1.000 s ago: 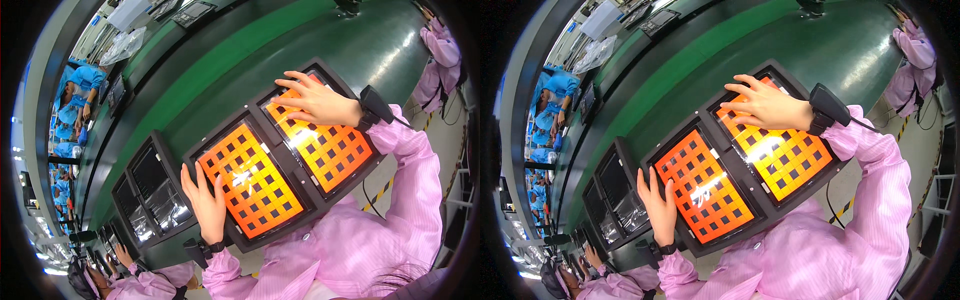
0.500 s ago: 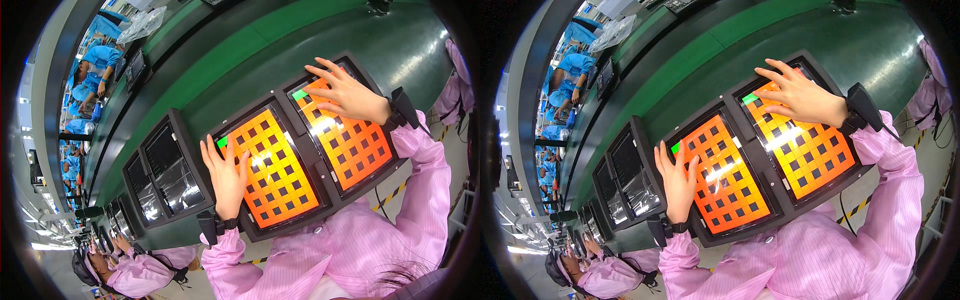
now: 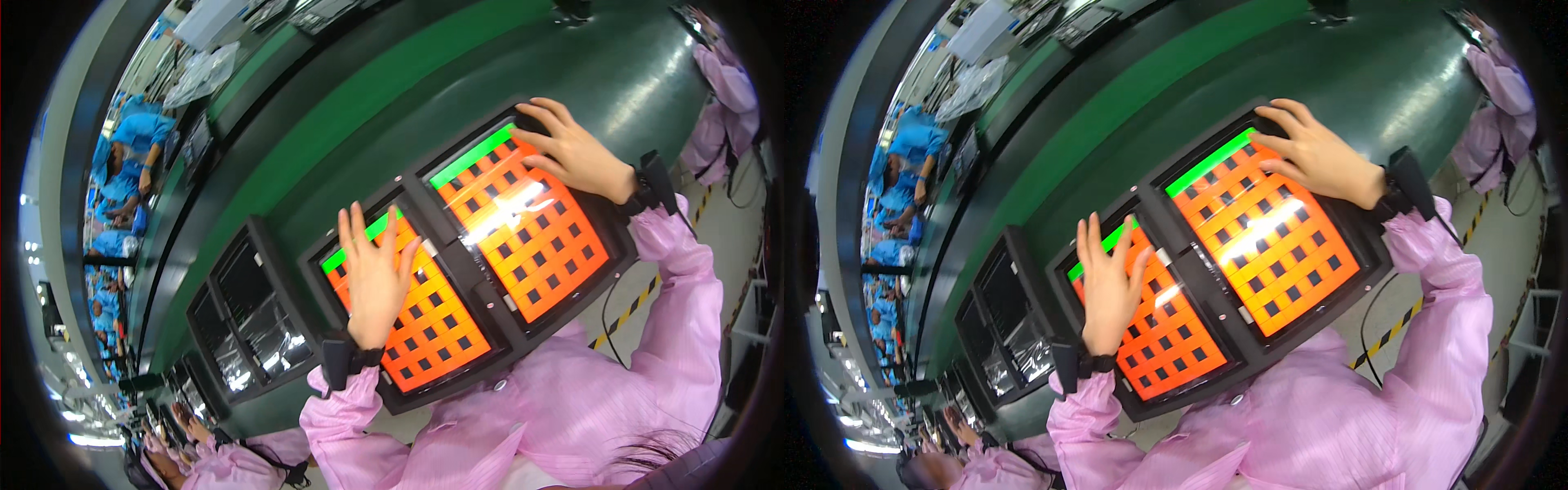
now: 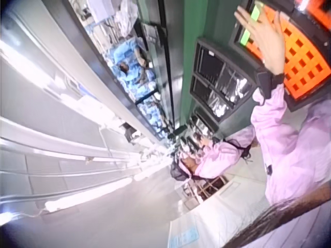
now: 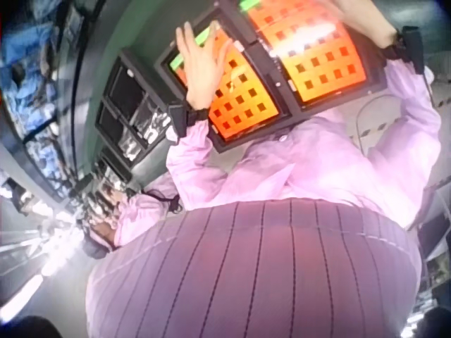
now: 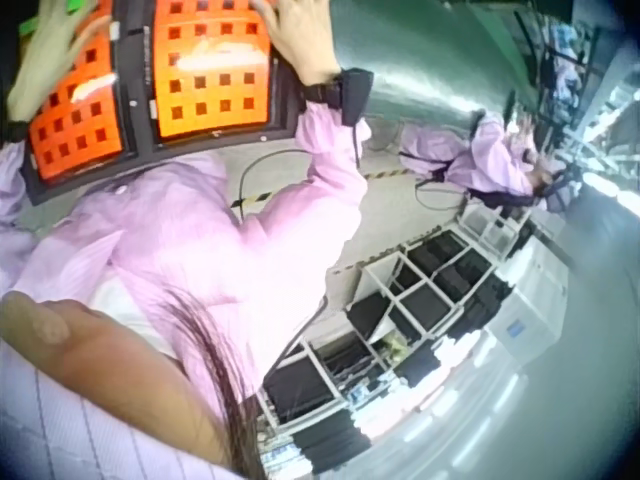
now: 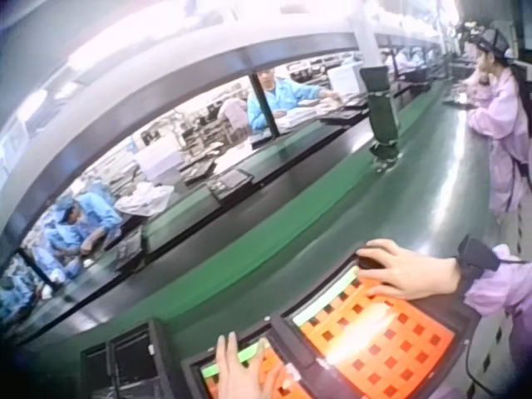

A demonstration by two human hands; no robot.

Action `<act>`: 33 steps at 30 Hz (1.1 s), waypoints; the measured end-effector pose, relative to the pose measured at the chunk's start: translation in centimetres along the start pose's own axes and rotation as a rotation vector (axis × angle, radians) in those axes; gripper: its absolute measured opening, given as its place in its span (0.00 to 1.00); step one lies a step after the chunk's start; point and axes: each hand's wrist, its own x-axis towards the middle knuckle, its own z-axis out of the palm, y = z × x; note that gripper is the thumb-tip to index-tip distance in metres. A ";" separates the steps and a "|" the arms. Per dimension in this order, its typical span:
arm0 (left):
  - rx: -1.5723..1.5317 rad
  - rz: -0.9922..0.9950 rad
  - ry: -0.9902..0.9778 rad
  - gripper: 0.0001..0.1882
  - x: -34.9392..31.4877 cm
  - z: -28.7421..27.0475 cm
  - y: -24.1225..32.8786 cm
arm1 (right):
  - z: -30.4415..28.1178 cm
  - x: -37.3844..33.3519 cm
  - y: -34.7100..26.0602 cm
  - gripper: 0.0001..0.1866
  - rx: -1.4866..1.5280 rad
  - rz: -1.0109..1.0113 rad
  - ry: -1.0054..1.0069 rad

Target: The person tests dual-screen electronic devices by picking them up from a conveyor belt and tapping and swiping across the touchscreens to complete diagnostic test patterns by hand.

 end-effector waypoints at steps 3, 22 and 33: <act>0.002 -0.030 -0.032 0.26 -0.2 -0.4 0.0 | 0.0 -0.2 0.0 0.21 0.019 -0.002 0.015; -0.005 0.105 -0.177 0.28 -6.5 -2.4 4.2 | -3.3 -8.5 -2.8 0.17 0.096 -0.001 -0.060; -0.070 0.173 -0.353 0.32 -11.8 -3.5 5.4 | -6.0 -16.1 -5.5 0.19 0.097 0.002 -0.121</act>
